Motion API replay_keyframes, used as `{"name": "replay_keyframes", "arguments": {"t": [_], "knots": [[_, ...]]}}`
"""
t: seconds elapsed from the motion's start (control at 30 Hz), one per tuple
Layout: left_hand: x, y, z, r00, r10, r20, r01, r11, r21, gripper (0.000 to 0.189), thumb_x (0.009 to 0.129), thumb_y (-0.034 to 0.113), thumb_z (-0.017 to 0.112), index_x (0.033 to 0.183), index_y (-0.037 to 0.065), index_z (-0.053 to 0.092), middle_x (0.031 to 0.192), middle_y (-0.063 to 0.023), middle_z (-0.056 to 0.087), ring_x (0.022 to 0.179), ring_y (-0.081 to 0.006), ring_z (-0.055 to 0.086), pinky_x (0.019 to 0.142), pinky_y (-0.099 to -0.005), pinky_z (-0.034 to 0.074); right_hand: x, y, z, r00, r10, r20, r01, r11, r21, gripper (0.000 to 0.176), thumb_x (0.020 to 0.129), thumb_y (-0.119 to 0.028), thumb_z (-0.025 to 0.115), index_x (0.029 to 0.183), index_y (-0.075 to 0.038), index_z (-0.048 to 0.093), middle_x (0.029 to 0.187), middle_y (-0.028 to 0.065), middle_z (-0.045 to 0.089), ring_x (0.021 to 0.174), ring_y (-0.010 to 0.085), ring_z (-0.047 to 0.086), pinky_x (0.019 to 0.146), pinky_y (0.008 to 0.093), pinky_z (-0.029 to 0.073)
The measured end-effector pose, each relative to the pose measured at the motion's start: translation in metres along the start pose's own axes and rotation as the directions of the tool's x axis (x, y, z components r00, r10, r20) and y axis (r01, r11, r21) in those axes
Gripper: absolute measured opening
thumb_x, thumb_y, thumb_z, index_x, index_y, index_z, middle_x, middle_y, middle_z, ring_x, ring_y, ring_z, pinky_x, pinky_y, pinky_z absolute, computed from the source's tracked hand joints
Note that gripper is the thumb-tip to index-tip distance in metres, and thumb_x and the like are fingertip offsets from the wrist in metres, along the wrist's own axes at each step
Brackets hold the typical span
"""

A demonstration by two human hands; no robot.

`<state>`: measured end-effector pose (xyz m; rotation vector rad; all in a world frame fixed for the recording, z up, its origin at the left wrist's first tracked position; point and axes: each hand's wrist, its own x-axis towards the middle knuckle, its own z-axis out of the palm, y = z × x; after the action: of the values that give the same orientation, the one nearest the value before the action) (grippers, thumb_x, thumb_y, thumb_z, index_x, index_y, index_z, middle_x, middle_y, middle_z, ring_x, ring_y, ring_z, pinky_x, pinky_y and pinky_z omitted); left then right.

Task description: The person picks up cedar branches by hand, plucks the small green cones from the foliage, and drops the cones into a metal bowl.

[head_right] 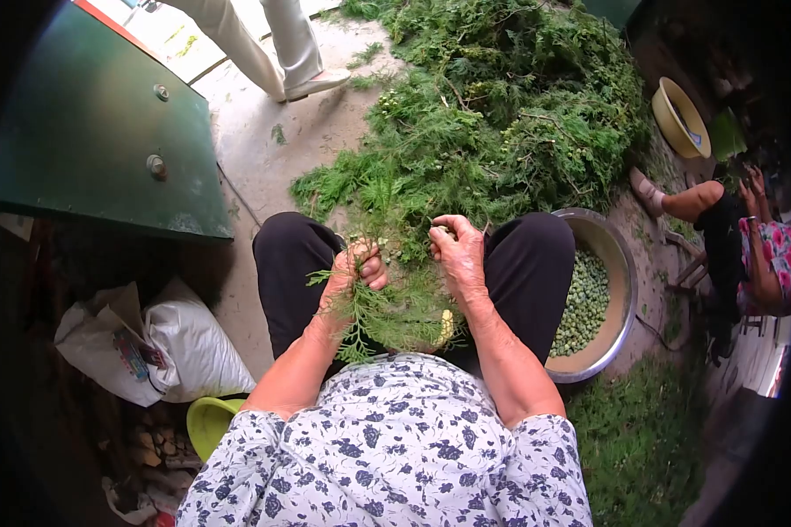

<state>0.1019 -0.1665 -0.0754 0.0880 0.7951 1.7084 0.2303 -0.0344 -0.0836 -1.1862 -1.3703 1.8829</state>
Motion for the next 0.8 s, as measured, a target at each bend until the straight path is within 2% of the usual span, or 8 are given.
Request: {"name": "replay_keyframes", "arguments": {"t": [0.03, 0.17, 0.33, 0.47, 0.53, 0.57, 0.67, 0.8], "knots": [[0.002, 0.002, 0.000, 1.000, 0.006, 0.001, -0.006, 1.000, 0.019, 0.015, 0.089, 0.020, 0.053, 0.082, 0.009, 0.047, 0.064, 0.0039, 0.039, 0.052, -0.0073, 0.035, 0.047, -0.0234, 0.035, -0.003, -0.006, 0.004, 0.996, 0.013, 0.085, -0.031, 0.978, 0.207, 0.016, 0.082, -0.003, 0.056, 0.098, 0.000, 0.055, 0.074, 0.0019, 0.055, 0.063, 0.0088, 0.054, 0.054, 0.0226, 0.045], [0.000, 0.004, 0.013, 0.997, 0.043, -0.058, -0.038, 0.997, 0.073, 0.021, 0.090, 0.025, 0.052, 0.078, 0.009, 0.047, 0.062, 0.0040, 0.037, 0.051, -0.0078, 0.034, 0.051, -0.0241, 0.035, -0.015, -0.016, 0.013, 0.957, 0.128, 0.262, -0.247, 0.834, 0.494, 0.017, 0.084, -0.007, 0.056, 0.099, -0.001, 0.054, 0.074, 0.0015, 0.055, 0.064, 0.0094, 0.054, 0.055, 0.0227, 0.044], [0.004, -0.002, 0.015, 0.991, 0.046, -0.123, -0.019, 0.977, 0.213, 0.017, 0.089, 0.023, 0.054, 0.084, 0.008, 0.049, 0.062, 0.0030, 0.041, 0.052, -0.0074, 0.038, 0.048, -0.0229, 0.036, -0.023, -0.018, 0.026, 0.957, -0.043, 0.289, -0.019, 0.978, 0.207, 0.021, 0.082, -0.009, 0.062, 0.099, -0.001, 0.054, 0.068, 0.0014, 0.056, 0.057, 0.0071, 0.052, 0.050, 0.0179, 0.040], [0.006, -0.003, 0.016, 0.993, 0.026, -0.118, 0.016, 0.940, 0.341, 0.017, 0.089, 0.023, 0.055, 0.090, 0.007, 0.051, 0.060, 0.0035, 0.042, 0.050, -0.0070, 0.039, 0.046, -0.0227, 0.037, -0.030, -0.018, 0.039, 0.953, -0.003, 0.303, -0.091, 0.951, 0.296, 0.017, 0.083, -0.007, 0.060, 0.097, 0.000, 0.053, 0.066, 0.0014, 0.055, 0.054, 0.0058, 0.051, 0.045, 0.0189, 0.040], [0.007, -0.002, 0.009, 0.991, -0.001, -0.137, 0.042, 0.952, 0.303, 0.019, 0.088, 0.020, 0.057, 0.096, 0.003, 0.051, 0.064, 0.0013, 0.049, 0.046, -0.0075, 0.043, 0.042, -0.0213, 0.038, -0.026, -0.013, 0.032, 0.960, 0.030, 0.278, -0.068, 0.989, 0.131, 0.011, 0.085, -0.008, 0.057, 0.093, -0.002, 0.054, 0.069, 0.0022, 0.056, 0.052, 0.0063, 0.049, 0.047, 0.0181, 0.040], [0.007, -0.002, 0.005, 0.995, -0.021, -0.102, 0.050, 0.956, 0.288, 0.020, 0.088, 0.021, 0.056, 0.096, 0.003, 0.052, 0.063, 0.0015, 0.048, 0.047, -0.0074, 0.042, 0.042, -0.0215, 0.037, -0.024, -0.013, 0.030, 0.943, 0.114, 0.313, -0.184, 0.961, 0.206, 0.011, 0.088, -0.011, 0.055, 0.094, -0.001, 0.055, 0.068, 0.0023, 0.056, 0.053, 0.0068, 0.049, 0.047, 0.0176, 0.040], [0.001, -0.002, 0.007, 0.994, 0.098, -0.051, -0.097, 0.995, 0.029, 0.024, 0.090, 0.027, 0.053, 0.094, 0.003, 0.053, 0.064, 0.0021, 0.044, 0.051, -0.0078, 0.039, 0.046, -0.0243, 0.036, -0.029, -0.039, 0.015, 0.951, 0.005, 0.308, -0.136, 0.904, 0.406, 0.017, 0.088, -0.012, 0.056, 0.100, 0.000, 0.054, 0.069, 0.0011, 0.054, 0.057, 0.0068, 0.051, 0.046, 0.0182, 0.039], [0.007, 0.017, -0.002, 0.967, 0.256, 0.019, -0.240, 0.927, -0.287, 0.027, 0.091, 0.028, 0.050, 0.097, 0.002, 0.057, 0.066, 0.0001, 0.044, 0.052, -0.0106, 0.037, 0.055, -0.0266, 0.035, -0.037, -0.092, -0.043, 0.948, -0.315, -0.039, 0.309, 0.889, 0.339, 0.022, 0.090, -0.012, 0.054, 0.108, 0.001, 0.052, 0.073, 0.0044, 0.057, 0.061, 0.0079, 0.052, 0.053, 0.0176, 0.041]]}}
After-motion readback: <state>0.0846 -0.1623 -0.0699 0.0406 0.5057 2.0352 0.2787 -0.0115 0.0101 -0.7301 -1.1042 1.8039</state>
